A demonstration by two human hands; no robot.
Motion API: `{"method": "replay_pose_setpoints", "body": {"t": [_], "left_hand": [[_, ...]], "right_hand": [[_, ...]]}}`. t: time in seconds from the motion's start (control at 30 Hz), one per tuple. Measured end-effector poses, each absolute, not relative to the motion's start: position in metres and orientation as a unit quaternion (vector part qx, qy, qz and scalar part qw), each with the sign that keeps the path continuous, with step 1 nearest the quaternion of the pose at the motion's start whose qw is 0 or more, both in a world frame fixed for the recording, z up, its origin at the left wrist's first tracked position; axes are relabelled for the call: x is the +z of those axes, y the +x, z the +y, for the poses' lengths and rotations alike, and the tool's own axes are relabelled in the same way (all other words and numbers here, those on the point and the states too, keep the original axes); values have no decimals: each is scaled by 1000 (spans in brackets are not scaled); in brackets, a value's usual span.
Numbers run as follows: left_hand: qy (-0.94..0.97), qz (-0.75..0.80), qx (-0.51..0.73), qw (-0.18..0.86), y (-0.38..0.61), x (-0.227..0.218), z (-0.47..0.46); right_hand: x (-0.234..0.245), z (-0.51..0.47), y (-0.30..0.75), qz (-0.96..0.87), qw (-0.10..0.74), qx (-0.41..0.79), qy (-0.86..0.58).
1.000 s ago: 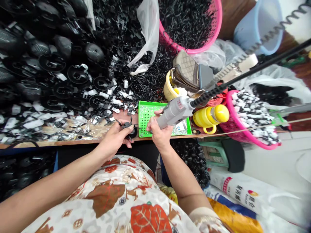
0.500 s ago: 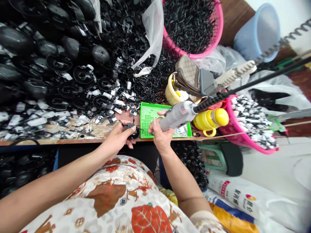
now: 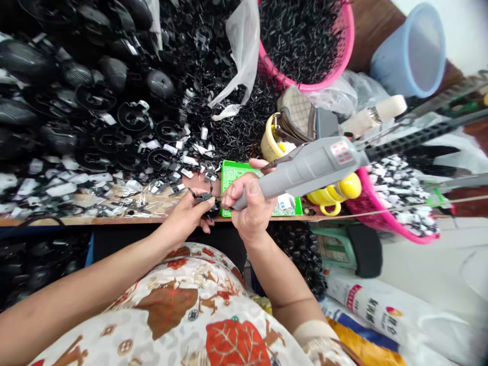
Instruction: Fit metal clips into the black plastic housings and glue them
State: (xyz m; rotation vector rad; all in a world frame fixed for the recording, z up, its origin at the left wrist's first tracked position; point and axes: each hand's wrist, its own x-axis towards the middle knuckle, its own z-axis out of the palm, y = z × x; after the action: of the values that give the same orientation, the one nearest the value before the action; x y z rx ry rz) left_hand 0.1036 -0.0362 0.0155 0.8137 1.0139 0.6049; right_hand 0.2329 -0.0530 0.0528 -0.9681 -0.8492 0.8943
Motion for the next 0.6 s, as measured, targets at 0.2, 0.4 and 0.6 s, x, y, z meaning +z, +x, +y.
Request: {"method": "replay_pose_setpoints", "body": {"t": [0.2,0.4,0.6], "left_hand": [[380,468,296,741,104,14,-37],[383,480,276,739,103,15,-37],[385,459,272,753,103,19,-39]], "right_hand": [[36,-48,219,-376,704,443,-409],[44,-53,220,-368,694,443,-431],[54,-56,266,-372,685,421,-464]]}}
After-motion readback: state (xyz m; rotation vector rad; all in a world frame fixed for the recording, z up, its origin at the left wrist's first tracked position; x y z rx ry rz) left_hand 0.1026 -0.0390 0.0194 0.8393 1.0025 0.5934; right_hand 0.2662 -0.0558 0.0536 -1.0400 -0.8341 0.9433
